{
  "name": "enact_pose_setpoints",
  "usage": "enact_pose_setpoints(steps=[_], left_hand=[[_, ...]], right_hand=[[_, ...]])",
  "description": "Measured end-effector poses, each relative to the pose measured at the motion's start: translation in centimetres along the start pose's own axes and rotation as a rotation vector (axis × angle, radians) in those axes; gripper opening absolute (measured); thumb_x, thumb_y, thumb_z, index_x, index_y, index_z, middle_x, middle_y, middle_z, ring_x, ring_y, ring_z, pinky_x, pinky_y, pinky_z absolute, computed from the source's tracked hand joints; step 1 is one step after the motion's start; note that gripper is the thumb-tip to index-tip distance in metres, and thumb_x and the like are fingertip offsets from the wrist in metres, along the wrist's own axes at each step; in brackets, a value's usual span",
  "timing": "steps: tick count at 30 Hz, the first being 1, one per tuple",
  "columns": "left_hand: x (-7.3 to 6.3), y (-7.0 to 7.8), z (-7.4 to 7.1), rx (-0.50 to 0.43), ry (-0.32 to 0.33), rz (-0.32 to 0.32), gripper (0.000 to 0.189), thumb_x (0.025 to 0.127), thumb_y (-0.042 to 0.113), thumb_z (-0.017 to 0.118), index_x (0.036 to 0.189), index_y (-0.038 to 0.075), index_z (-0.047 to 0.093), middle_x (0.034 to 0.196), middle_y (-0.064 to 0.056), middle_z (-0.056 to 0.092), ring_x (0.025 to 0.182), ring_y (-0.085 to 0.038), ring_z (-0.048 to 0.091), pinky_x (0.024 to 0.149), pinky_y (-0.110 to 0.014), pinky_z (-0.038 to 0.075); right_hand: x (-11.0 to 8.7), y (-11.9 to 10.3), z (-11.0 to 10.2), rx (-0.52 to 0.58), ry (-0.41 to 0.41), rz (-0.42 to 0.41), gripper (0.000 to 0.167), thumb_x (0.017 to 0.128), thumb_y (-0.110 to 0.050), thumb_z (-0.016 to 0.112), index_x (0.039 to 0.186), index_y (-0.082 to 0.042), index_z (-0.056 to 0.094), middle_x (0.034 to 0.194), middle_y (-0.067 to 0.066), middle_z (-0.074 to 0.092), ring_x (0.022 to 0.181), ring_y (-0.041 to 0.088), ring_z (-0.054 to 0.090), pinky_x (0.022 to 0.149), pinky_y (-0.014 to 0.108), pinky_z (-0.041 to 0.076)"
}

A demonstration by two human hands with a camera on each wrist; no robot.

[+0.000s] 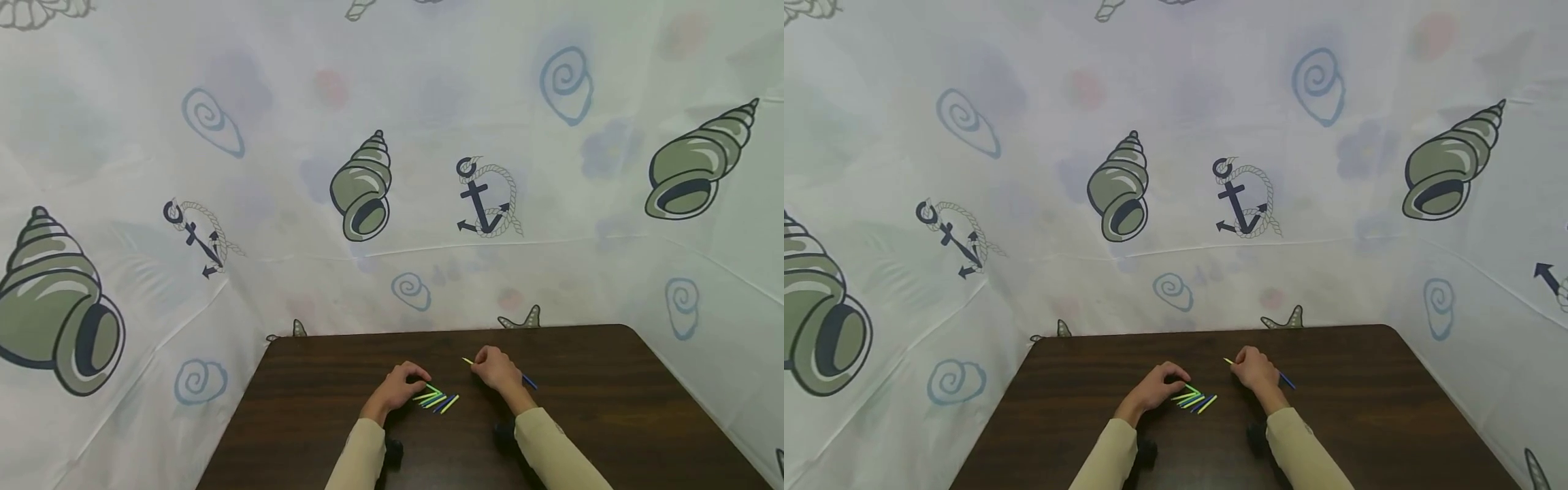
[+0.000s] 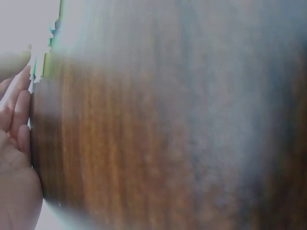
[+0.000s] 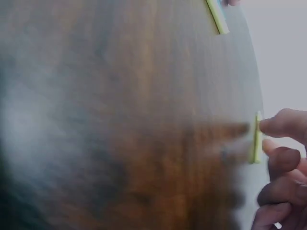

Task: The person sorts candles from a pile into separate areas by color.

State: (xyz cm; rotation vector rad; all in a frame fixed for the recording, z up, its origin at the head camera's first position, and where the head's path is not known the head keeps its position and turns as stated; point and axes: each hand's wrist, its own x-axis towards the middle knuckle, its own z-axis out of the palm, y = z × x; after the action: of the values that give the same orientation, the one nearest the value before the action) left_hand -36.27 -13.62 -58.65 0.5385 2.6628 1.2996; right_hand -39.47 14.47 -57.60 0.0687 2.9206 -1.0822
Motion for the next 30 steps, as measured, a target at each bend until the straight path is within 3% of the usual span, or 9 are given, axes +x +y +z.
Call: enact_pose_setpoints(steps=[6, 12, 17, 23, 30], left_hand=[[0.3, -0.5, 0.3, 0.023, 0.009, -0.001, 0.015, 0.106, 0.020, 0.067, 0.112, 0.015, 0.080, 0.135, -0.008, 0.064, 0.141, -0.045, 0.046, 0.119, -0.077, 0.021], [1.1, -1.7, 0.9, 0.046, 0.037, -0.001, 0.013, 0.102, 0.019, 0.069, 0.103, 0.022, 0.081, 0.127, -0.003, 0.064, 0.137, -0.042, 0.047, 0.118, -0.075, 0.022], [0.9, -1.0, 0.4, 0.056, 0.027, -0.004, 0.012, 0.104, 0.019, 0.069, 0.103, 0.020, 0.080, 0.129, -0.006, 0.063, 0.142, -0.049, 0.044, 0.119, -0.080, 0.018], [0.5, 0.0, 0.1, 0.048, 0.007, -0.057, 0.011, 0.105, 0.018, 0.070, 0.105, 0.014, 0.080, 0.131, -0.008, 0.062, 0.146, -0.050, 0.041, 0.120, -0.082, 0.016], [1.2, -0.5, 0.4, 0.051, 0.013, -0.058, 0.011, 0.104, 0.016, 0.071, 0.103, 0.016, 0.081, 0.129, -0.007, 0.062, 0.140, -0.046, 0.046, 0.119, -0.079, 0.021]], right_hand=[[-0.4, -1.3, 0.6, 0.046, 0.044, -0.092, 0.012, 0.100, -0.027, 0.073, 0.104, -0.015, 0.075, 0.095, 0.003, 0.071, 0.076, 0.021, 0.061, 0.066, 0.042, 0.046], [-1.9, -3.4, 1.9, 0.068, -0.070, -0.217, 0.011, 0.101, -0.030, 0.074, 0.102, -0.018, 0.075, 0.085, 0.000, 0.064, 0.070, 0.020, 0.055, 0.061, 0.038, 0.041], [-2.6, -4.4, 3.0, 0.063, -0.158, -0.292, 0.010, 0.100, -0.028, 0.075, 0.095, -0.019, 0.074, 0.083, -0.002, 0.065, 0.069, 0.018, 0.057, 0.061, 0.037, 0.043], [-2.9, -4.9, 4.0, 0.017, -0.204, -0.301, 0.009, 0.099, -0.026, 0.075, 0.093, -0.020, 0.073, 0.086, -0.005, 0.067, 0.072, 0.015, 0.059, 0.064, 0.037, 0.045], [-3.2, -5.3, 4.0, -0.022, -0.207, -0.291, 0.007, 0.099, -0.021, 0.074, 0.091, -0.021, 0.073, 0.084, -0.006, 0.066, 0.070, 0.016, 0.058, 0.063, 0.039, 0.044]])
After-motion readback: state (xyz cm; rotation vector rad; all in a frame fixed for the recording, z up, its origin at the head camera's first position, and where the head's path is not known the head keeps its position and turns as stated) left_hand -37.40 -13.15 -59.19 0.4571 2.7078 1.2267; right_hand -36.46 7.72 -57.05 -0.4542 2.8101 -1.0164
